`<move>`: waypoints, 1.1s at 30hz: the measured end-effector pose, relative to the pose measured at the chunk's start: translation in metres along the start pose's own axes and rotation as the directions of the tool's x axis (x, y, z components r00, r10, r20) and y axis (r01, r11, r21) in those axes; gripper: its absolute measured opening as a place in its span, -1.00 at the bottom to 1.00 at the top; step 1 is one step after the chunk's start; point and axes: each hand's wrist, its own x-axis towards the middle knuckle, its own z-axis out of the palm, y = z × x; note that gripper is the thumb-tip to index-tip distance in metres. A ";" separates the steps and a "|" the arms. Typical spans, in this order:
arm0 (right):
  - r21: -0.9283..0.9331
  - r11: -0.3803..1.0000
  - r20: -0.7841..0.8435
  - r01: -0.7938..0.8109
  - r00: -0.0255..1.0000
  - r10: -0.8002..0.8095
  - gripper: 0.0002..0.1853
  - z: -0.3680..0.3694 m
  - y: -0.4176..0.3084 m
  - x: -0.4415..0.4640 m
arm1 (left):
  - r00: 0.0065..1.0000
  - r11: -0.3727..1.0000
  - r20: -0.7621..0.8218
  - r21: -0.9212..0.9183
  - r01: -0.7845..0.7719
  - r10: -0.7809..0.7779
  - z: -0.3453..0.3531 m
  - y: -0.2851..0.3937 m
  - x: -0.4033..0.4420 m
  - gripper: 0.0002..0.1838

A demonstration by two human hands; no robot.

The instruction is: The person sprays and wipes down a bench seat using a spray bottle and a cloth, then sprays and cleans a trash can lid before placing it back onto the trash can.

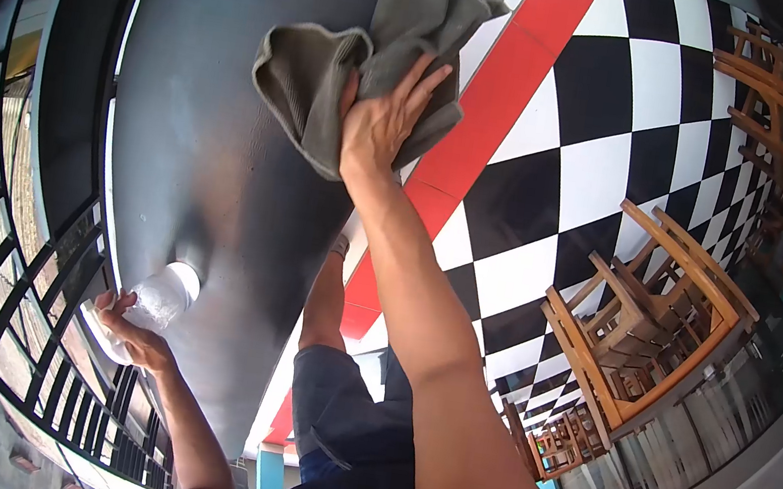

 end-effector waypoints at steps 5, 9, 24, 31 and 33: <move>0.088 0.995 0.361 0.038 0.930 -0.067 -0.16 -0.003 -0.031 -0.246 | 0.997 0.998 0.040 -0.024 -0.059 0.060 -0.007 -0.005 0.003 -0.49; 0.031 0.985 0.225 0.171 0.959 -0.173 -0.08 0.013 0.003 -0.186 | 0.999 0.994 0.031 -0.109 -0.001 0.005 -0.004 0.001 0.001 -0.62; -0.339 0.837 0.171 0.431 0.903 -0.395 -0.47 -0.013 -0.004 0.026 | 0.836 0.979 0.509 -0.105 -0.175 0.204 0.062 0.115 0.082 -0.74; -0.133 0.892 -0.004 0.432 0.900 -0.436 -0.38 0.009 0.090 0.039 | 0.785 0.971 0.595 0.032 -0.236 0.171 0.133 0.119 0.125 -0.73; -0.061 0.928 -0.036 0.367 0.929 -0.369 -0.37 0.011 0.081 0.033 | 0.835 0.951 0.478 -0.005 -0.308 0.273 0.114 0.120 0.152 -0.73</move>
